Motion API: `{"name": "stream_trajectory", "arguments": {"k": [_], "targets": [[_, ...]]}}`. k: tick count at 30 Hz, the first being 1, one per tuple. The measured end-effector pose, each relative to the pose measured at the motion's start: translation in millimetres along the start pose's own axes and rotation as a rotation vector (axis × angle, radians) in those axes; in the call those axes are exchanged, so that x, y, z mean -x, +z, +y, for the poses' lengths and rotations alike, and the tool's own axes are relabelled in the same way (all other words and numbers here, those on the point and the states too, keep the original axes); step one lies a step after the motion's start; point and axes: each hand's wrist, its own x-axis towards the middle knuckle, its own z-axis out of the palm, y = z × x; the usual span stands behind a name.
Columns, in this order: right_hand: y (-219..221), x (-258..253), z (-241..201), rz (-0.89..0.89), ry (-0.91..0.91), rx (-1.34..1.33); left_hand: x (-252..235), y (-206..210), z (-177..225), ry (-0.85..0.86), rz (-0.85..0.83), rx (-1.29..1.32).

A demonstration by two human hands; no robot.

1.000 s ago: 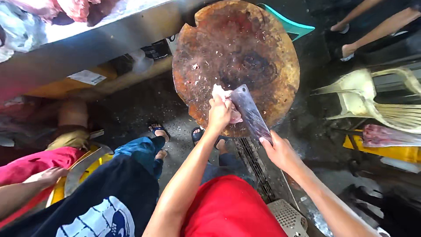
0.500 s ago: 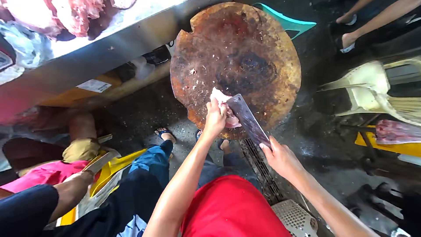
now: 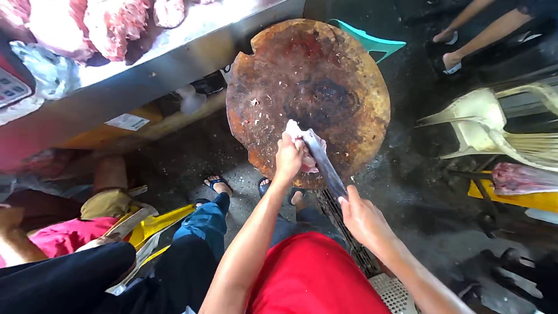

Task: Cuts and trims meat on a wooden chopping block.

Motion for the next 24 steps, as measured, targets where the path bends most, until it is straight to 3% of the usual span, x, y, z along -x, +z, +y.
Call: {"name": "stream_trajectory", "arguments": {"k": [3, 5, 11, 17, 24], "targets": [[-3, -16, -21, -0.004, 0.01, -0.005, 3, -3, 14, -0.05, -0.036, -0.06], [-3, -24, -28, 0.011, 0.004, 0.03, -21, -10, 23, -0.075, -0.052, -0.088], [18, -8, -16, 0.125, -0.066, 0.13, -43, -16, 13, -0.036, -0.074, -0.041], [57, -14, 17, 0.427, -0.216, -0.103, -38, -19, 6, -0.028, -0.03, -0.019], [54, -25, 24, 0.472, -0.245, -0.22, -34, -16, 4, 0.036, -0.041, 0.012]]}}
